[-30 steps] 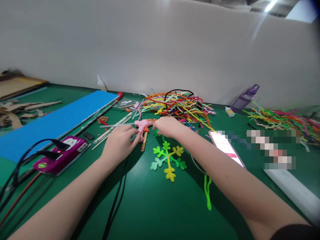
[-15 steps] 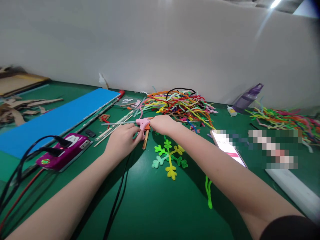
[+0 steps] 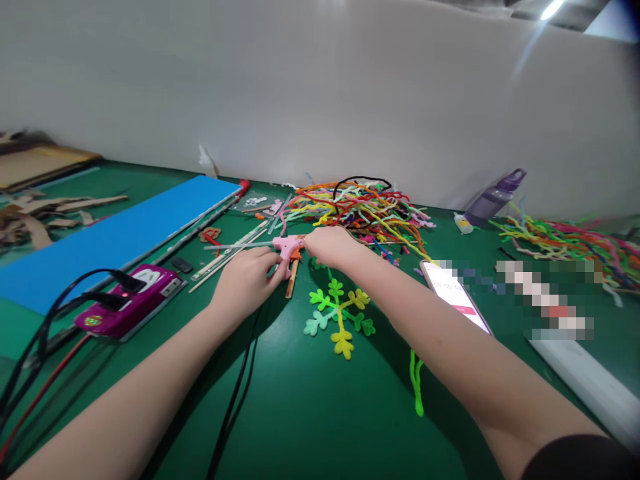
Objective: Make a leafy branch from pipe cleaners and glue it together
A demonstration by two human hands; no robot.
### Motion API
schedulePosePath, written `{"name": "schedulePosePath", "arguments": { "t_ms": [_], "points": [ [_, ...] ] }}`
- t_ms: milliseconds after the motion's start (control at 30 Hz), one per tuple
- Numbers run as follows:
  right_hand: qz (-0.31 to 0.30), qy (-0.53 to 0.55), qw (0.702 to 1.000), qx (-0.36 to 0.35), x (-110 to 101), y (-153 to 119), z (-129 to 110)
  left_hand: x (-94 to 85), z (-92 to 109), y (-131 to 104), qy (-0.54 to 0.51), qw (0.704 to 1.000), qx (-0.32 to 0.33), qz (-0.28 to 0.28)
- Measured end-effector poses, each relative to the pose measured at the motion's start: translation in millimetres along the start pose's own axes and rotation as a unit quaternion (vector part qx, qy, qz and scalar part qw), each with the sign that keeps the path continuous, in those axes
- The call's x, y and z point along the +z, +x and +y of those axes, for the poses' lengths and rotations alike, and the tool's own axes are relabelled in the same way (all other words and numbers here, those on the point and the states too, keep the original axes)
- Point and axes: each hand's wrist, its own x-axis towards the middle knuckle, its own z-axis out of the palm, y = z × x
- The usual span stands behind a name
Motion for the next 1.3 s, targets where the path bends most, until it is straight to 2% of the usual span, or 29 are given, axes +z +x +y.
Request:
{"name": "schedulePosePath", "arguments": {
  "t_ms": [200,400,567,667,800,967,1133,1300],
  "points": [
    [-0.002,0.008,1.000,-0.007,5,2,0,1.3,0,0,0.002,1.000,-0.003,-0.005],
    [-0.012,0.045,0.999,-0.007,-4,4,-1,3.8,-2,0,0.013,1.000,0.005,0.000],
    [0.024,0.125,0.992,0.001,-5,5,11,3.9,-2,0,0.012,1.000,0.002,-0.002],
    [0.062,0.201,0.978,-0.001,-3,2,21,2.4,-1,0,0.002,1.000,-0.005,-0.007],
    [0.110,0.308,0.945,0.005,1,-7,32,-0.1,2,-1,-0.011,1.000,-0.015,-0.011],
    [0.148,0.412,0.898,0.044,10,-28,36,-1.4,4,-1,-0.032,0.999,-0.019,-0.013],
    [0.184,0.577,0.791,0.091,16,-52,37,-0.2,3,-2,-0.031,0.999,-0.020,-0.010],
    [0.213,0.634,0.735,0.111,15,-73,38,-1.3,4,-1,-0.035,0.999,-0.020,-0.014]
  ]
}}
